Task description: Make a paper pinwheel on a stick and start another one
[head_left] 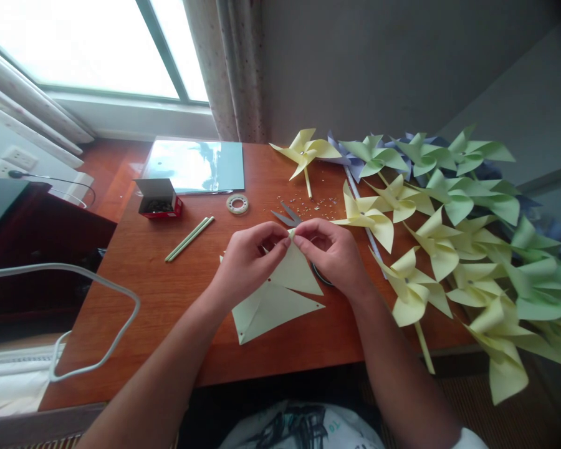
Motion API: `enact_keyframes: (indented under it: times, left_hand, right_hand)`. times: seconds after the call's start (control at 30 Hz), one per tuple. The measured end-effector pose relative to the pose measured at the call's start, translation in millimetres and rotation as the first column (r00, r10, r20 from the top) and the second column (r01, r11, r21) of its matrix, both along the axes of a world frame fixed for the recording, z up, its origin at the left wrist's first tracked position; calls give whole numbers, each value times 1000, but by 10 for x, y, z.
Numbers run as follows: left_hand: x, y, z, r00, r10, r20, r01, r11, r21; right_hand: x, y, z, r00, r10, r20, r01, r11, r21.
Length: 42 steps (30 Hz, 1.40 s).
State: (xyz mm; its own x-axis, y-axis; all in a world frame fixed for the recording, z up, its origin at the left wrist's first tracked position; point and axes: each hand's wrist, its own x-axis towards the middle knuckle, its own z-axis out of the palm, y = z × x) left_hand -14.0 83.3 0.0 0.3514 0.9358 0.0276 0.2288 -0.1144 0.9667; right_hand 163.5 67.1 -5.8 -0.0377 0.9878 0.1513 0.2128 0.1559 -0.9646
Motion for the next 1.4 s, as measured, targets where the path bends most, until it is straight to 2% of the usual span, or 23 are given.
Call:
enact_keyframes:
  times: [0.23,0.4,0.63,0.83,1.4]
  left_hand:
    - [2,-4,-9,999,-31,-26,31,999,17]
    - [2,0,-14,996,-41,80,48,995,-85]
    - [26,12,80,979,22,201,19,979,-202]
    - [28,19,93,968,77,240,-12,966,-258]
    - [7,16,123,954,95,286,1,948,-319]
  right_hand:
    - [-14,0,-10,999,-25,22,24,998,64]
    - [-15,-8,38,991,-45,124,19,978,206]
    - [-8,-16,41,968,-83,236,-10,929,369]
    - [-10,-22,56,968,-67,242,-26,931,364]
    - [-15,-44,79,977,-62,206,-12,940,341]
